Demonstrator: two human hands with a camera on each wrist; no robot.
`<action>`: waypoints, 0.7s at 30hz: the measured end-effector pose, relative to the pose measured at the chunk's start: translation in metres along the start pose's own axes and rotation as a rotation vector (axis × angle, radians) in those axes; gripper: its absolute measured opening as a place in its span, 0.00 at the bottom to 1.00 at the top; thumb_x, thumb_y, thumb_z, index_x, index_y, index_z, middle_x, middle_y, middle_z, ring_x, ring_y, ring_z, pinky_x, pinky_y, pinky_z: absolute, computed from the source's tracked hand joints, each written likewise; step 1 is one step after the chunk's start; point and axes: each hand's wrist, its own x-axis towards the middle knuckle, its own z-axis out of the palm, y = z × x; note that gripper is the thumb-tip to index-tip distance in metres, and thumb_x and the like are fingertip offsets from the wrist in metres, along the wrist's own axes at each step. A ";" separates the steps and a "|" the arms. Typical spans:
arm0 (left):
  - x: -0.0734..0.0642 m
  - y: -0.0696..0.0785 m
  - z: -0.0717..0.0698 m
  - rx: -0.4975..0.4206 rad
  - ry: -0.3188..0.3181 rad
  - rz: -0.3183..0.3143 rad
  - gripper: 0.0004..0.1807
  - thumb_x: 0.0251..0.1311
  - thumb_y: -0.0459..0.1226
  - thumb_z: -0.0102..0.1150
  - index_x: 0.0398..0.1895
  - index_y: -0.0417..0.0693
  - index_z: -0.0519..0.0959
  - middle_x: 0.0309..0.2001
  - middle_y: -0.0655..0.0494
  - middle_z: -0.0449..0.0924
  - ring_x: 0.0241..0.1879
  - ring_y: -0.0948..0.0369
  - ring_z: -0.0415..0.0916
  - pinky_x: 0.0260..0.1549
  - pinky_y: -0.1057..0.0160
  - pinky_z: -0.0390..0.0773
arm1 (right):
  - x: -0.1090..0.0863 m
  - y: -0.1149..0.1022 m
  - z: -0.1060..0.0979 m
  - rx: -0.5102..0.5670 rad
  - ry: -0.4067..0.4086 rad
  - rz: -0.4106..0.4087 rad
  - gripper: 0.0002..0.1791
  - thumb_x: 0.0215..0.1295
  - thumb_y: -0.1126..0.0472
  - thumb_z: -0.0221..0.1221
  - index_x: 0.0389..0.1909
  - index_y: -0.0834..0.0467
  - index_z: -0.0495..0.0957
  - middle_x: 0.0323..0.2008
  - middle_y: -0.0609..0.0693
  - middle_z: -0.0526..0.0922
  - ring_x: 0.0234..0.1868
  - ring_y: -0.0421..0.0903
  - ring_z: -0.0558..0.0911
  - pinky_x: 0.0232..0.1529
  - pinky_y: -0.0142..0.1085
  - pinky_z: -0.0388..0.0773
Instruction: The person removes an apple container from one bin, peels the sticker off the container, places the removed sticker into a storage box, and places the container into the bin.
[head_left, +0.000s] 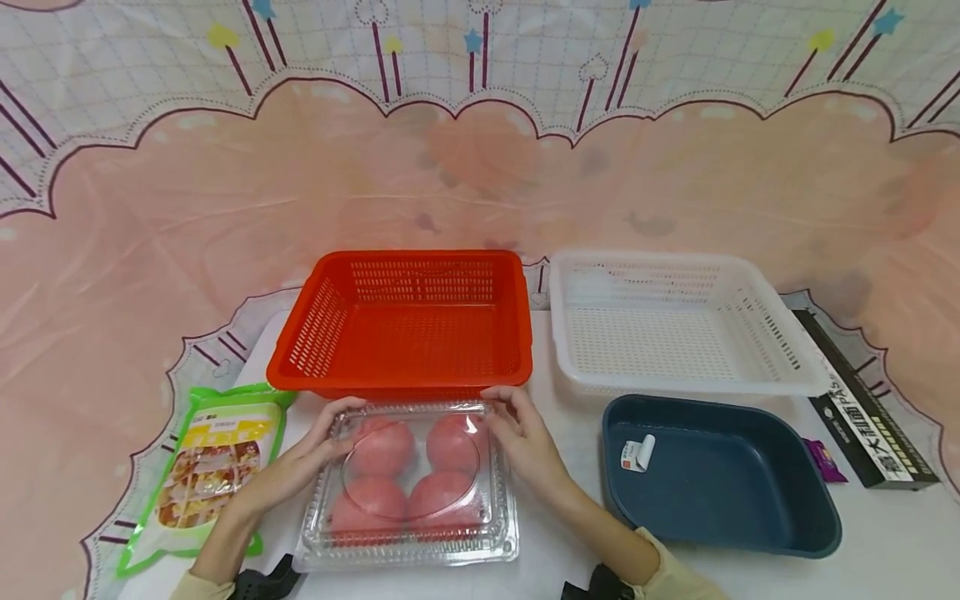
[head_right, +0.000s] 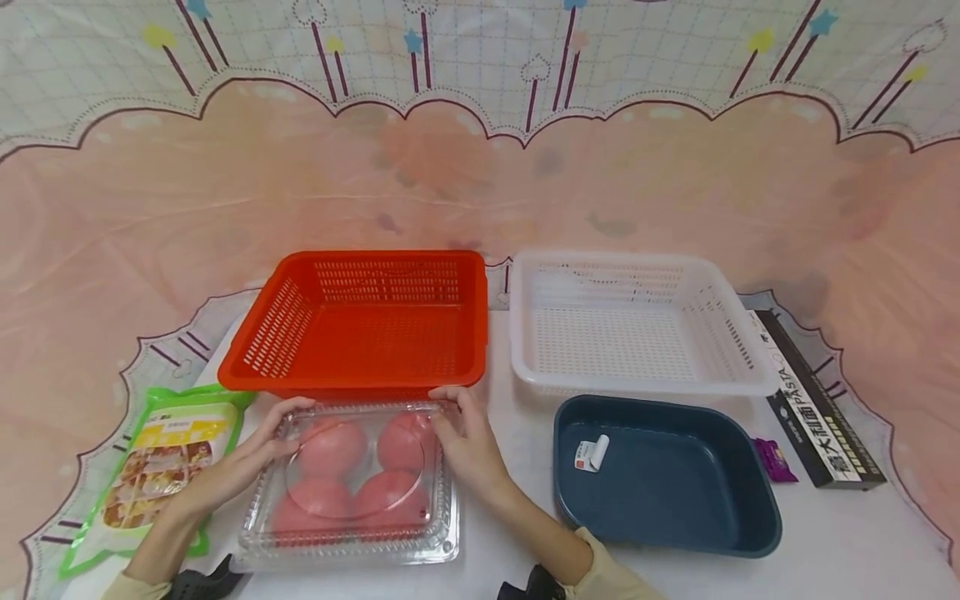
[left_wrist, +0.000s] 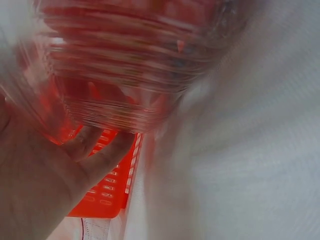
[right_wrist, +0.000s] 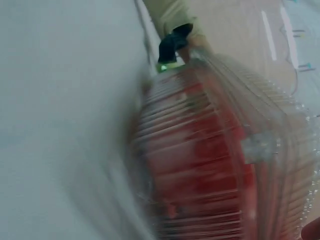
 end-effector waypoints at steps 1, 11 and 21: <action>0.001 0.000 0.000 0.005 0.001 -0.005 0.25 0.73 0.42 0.42 0.70 0.58 0.54 0.68 0.53 0.52 0.60 0.83 0.52 0.63 0.55 0.60 | -0.001 0.003 0.002 0.003 0.006 -0.004 0.15 0.68 0.67 0.52 0.54 0.61 0.70 0.57 0.59 0.73 0.70 0.60 0.65 0.70 0.56 0.62; 0.002 -0.002 0.005 -0.074 0.026 0.039 0.25 0.72 0.37 0.41 0.70 0.53 0.54 0.67 0.59 0.54 0.61 0.81 0.54 0.59 0.72 0.62 | -0.010 0.026 0.021 0.097 0.079 -0.006 0.21 0.70 0.65 0.51 0.63 0.61 0.64 0.66 0.56 0.62 0.73 0.52 0.60 0.69 0.20 0.55; 0.006 -0.001 0.015 -0.067 0.103 0.165 0.25 0.68 0.29 0.39 0.68 0.47 0.56 0.65 0.57 0.54 0.62 0.78 0.54 0.55 0.80 0.59 | -0.010 0.026 0.022 0.118 0.106 0.053 0.22 0.71 0.62 0.49 0.64 0.59 0.63 0.70 0.56 0.61 0.76 0.55 0.56 0.76 0.52 0.48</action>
